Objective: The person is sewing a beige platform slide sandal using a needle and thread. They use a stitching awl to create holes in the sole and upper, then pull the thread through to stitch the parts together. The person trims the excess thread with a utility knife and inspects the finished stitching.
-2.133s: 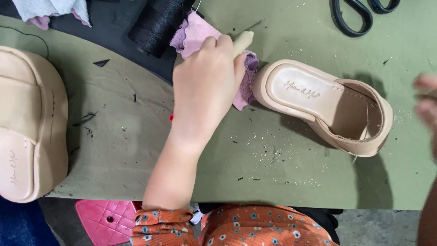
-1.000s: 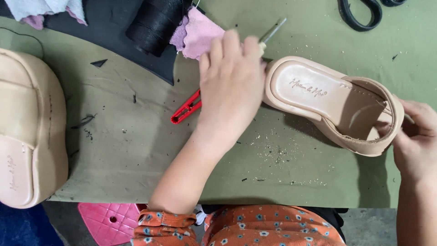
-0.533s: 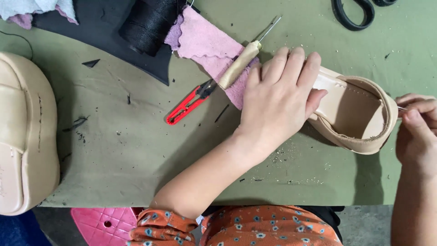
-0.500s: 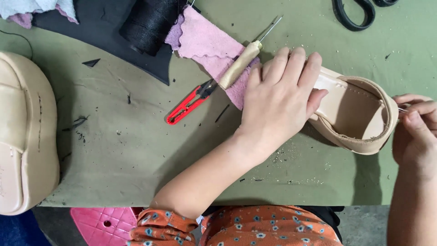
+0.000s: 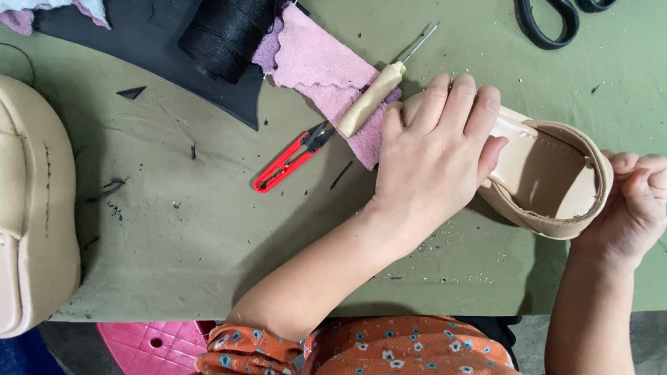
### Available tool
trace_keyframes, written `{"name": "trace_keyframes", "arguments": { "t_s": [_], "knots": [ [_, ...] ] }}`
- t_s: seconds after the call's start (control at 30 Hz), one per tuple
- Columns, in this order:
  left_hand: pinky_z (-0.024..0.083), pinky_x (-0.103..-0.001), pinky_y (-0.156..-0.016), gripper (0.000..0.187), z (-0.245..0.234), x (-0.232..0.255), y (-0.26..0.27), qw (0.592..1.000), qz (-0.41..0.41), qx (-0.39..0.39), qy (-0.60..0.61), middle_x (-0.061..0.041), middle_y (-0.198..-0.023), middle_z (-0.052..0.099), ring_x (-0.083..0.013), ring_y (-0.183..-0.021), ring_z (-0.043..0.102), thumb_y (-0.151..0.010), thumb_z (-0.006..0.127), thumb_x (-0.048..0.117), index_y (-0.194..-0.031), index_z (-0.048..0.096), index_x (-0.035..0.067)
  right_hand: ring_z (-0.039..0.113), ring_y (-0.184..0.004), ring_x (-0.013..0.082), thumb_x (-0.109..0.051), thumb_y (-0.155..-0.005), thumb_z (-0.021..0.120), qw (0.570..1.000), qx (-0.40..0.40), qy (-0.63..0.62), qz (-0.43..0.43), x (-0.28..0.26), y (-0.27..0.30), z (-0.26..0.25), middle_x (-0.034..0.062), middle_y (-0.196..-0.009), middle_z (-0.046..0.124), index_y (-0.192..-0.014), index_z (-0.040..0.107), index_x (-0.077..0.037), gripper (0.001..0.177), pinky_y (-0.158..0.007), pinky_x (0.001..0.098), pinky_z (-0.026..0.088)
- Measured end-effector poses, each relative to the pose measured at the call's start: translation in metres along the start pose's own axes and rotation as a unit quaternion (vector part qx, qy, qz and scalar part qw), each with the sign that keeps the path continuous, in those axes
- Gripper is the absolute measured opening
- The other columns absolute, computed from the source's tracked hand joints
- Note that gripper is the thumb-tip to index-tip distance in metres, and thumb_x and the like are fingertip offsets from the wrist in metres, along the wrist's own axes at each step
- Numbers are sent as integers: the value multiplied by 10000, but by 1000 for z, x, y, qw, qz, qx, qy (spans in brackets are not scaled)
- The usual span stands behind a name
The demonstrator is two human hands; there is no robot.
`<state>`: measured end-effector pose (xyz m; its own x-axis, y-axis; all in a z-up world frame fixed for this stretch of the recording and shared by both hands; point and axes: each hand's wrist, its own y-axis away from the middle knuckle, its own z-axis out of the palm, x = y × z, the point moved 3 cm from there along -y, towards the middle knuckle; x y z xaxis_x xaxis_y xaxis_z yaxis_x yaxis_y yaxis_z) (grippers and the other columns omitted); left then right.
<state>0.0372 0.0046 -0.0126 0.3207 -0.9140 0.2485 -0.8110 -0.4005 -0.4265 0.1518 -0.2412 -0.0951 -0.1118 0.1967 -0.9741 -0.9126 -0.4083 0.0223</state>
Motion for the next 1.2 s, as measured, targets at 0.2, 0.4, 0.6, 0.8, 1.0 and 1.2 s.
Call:
{"name": "trace_keyframes", "arguments": {
  "t_s": [0.2,0.4,0.6,0.8,1.0,1.2],
  "knots": [
    [365,-310,-661,353,-1,-1,-2,1000,6,6,30,-5,-974,498,-143,-921,461,-728,562,393,-957,486,135,469,-771,79,-285,-835,601,999,34,0,14,-3,0,7,-79,-764,473,-774,440,-171,207,-867,279,424],
    [382,-323,-661,356,2,0,-1,1000,13,-13,11,-3,-1007,493,-144,-959,454,-756,505,415,-995,479,152,443,-795,109,-281,-909,505,997,9,-82,1,5,2,3,-87,-784,477,-821,463,-177,142,-936,337,399],
    [375,-312,-651,331,0,1,-1,1000,18,4,12,-7,-998,499,-147,-936,468,-764,499,396,-982,484,147,415,-744,115,-290,-890,544,994,34,-101,-13,9,4,-4,-78,-748,452,-817,446,-188,160,-866,330,392],
    [381,-338,-718,256,3,-3,4,987,60,91,117,-48,-968,536,-189,-934,509,-824,394,258,-982,545,126,443,-871,32,-320,-875,519,994,30,-88,-59,5,17,-20,-82,-778,387,-876,518,-248,72,-918,259,379],
    [350,-385,-902,306,18,-18,0,947,48,23,318,-85,-1082,462,-248,-1046,455,-886,291,248,-1087,460,92,443,-970,88,-294,-889,520,987,-42,-123,-91,-48,46,5,-81,-924,432,-886,527,-230,64,-924,224,374],
    [354,-295,-881,254,9,-20,-5,897,-56,28,437,-82,-997,504,-201,-995,465,-877,327,219,-979,495,59,519,-812,131,-185,-827,553,983,-8,-85,-165,-109,40,92,55,-837,528,-801,447,-104,136,-858,229,471]
  ]
}}
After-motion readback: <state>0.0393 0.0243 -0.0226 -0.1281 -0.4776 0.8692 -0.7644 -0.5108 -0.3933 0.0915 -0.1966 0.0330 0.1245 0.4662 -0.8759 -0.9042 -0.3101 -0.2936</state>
